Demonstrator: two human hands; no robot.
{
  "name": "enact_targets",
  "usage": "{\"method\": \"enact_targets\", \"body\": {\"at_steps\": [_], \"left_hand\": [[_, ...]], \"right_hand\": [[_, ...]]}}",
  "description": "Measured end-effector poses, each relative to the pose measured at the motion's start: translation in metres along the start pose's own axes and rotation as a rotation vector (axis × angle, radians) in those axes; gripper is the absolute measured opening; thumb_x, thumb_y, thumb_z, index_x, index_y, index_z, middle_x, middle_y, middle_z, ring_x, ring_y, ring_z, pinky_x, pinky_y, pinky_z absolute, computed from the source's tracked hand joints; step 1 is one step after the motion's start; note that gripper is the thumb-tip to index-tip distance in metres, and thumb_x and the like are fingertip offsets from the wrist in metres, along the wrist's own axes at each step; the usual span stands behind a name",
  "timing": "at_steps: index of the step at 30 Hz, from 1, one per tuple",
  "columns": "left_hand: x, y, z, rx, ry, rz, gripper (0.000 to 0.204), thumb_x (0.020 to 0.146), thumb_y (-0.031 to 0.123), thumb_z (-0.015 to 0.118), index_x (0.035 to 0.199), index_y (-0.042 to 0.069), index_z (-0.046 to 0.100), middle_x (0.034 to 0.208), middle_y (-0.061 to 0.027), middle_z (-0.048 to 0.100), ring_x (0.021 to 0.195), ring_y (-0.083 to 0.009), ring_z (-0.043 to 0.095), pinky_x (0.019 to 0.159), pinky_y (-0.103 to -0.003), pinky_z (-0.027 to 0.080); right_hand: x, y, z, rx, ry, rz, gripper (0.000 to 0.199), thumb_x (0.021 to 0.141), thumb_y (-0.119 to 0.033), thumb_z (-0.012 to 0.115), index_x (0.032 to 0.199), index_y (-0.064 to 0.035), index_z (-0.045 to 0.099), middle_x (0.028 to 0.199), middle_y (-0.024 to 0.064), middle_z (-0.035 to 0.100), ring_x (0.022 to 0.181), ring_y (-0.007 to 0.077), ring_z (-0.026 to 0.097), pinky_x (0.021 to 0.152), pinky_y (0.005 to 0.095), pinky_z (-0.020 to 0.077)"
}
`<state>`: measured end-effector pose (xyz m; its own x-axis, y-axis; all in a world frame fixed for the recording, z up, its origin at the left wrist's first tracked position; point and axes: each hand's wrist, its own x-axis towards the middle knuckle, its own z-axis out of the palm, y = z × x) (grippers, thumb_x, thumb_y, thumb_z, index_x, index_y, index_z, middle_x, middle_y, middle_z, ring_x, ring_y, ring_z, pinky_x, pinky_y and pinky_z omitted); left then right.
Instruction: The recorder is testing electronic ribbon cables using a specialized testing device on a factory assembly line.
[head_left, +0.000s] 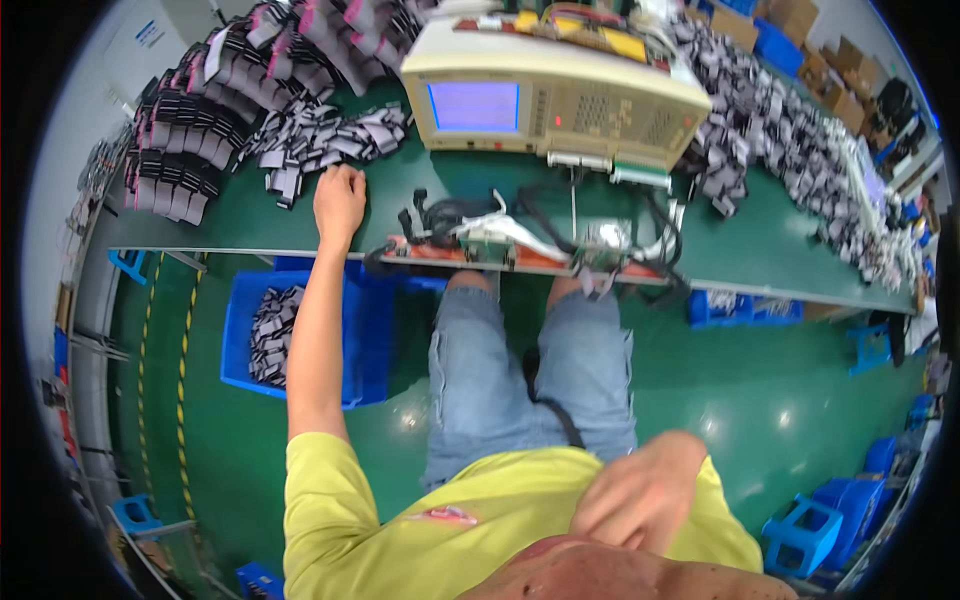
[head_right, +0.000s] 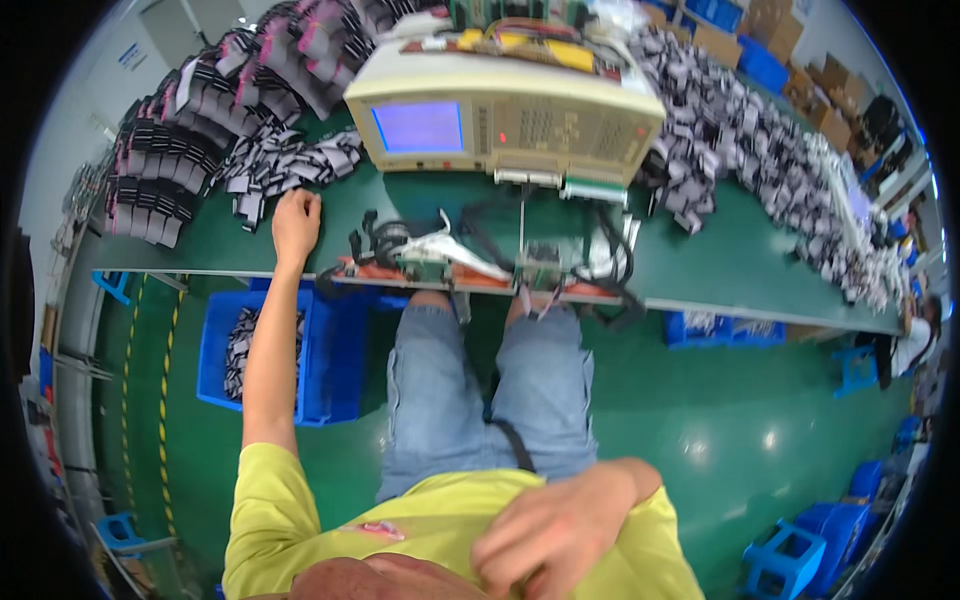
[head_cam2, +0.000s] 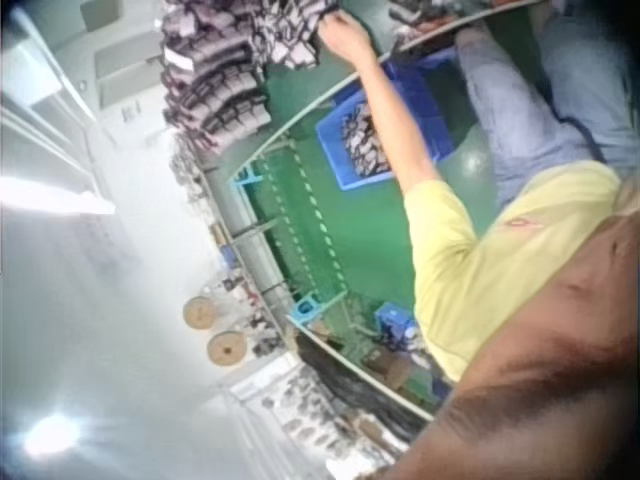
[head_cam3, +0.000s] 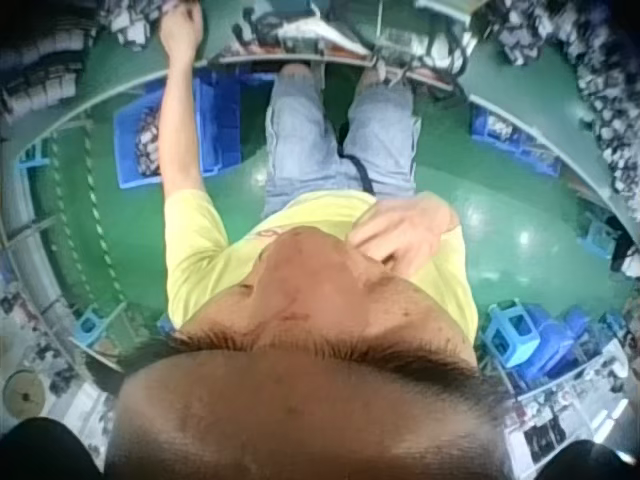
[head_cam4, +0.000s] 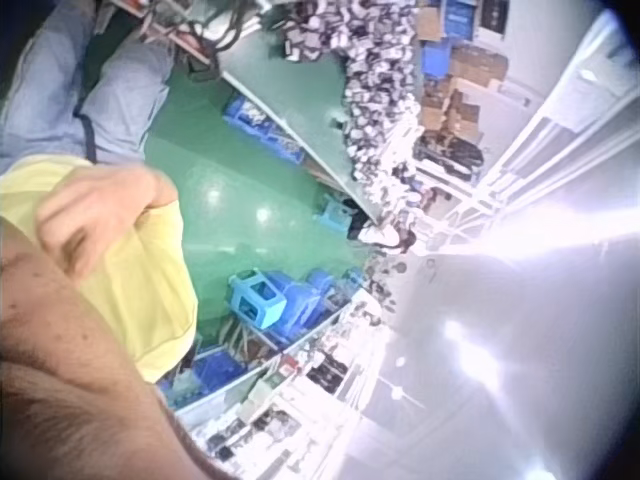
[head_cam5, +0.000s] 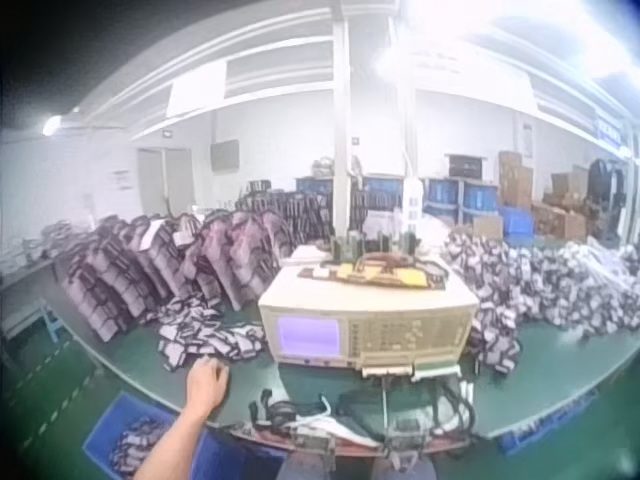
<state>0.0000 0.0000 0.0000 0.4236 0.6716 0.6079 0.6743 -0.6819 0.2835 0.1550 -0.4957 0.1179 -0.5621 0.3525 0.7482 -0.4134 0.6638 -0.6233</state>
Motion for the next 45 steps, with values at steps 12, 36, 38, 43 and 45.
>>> {"method": "enact_targets", "body": {"at_steps": [12,36,38,43,45], "left_hand": [[0.005,0.017,0.004,-0.016,0.058,0.03,0.017,0.094,0.02,0.07,0.088,0.004,0.068,0.093,-0.0143,0.066,0.094,-0.0371,0.064,0.081,-0.05,0.053],[0.036,-0.09,0.019,0.227,-0.118,0.197,0.042,0.1,0.047,0.063,0.101,0.008,0.079,0.093,-0.0164,0.077,0.086,-0.0369,0.074,0.075,-0.047,0.056],[0.038,-0.063,0.029,0.229,-0.118,0.215,0.04,0.099,0.047,0.064,0.1,0.01,0.079,0.093,-0.0149,0.078,0.086,-0.0356,0.075,0.075,-0.047,0.056],[0.051,-0.072,0.033,0.226,-0.123,0.171,0.04,0.098,0.048,0.064,0.101,0.012,0.08,0.093,-0.0116,0.079,0.086,-0.0339,0.075,0.076,-0.046,0.057],[0.051,-0.069,0.04,0.235,-0.113,0.21,0.04,0.098,0.049,0.064,0.102,0.012,0.08,0.094,-0.0112,0.079,0.087,-0.0343,0.075,0.077,-0.045,0.057]], "right_hand": [[-0.024,-0.024,0.023,0.383,-0.057,0.043,0.027,0.107,-0.023,0.055,0.097,-0.0008,0.066,0.097,0.0192,0.061,0.086,0.0439,0.061,0.085,0.0578,0.0518],[0.025,0.039,0.059,0.057,1.316,-0.575,0.02,0.102,-0.014,0.069,0.102,-0.0009,0.054,0.089,0.0137,0.057,0.058,0.0244,0.056,0.067,0.0433,0.0632],[0.036,0.048,0.079,0.059,1.389,-0.595,0.019,0.102,-0.013,0.068,0.101,-0.0011,0.054,0.088,0.0136,0.057,0.059,0.0245,0.056,0.066,0.0429,0.0628],[0.029,0.045,0.08,0.019,1.407,-0.56,0.017,0.101,-0.011,0.068,0.097,-0.0018,0.054,0.087,0.0134,0.058,0.059,0.0248,0.056,0.064,0.0418,0.0617],[0.026,0.038,0.078,-0.016,1.399,-0.534,0.017,0.1,-0.011,0.067,0.096,-0.0021,0.053,0.087,0.0133,0.059,0.059,0.0249,0.056,0.064,0.0414,0.0613]]}}
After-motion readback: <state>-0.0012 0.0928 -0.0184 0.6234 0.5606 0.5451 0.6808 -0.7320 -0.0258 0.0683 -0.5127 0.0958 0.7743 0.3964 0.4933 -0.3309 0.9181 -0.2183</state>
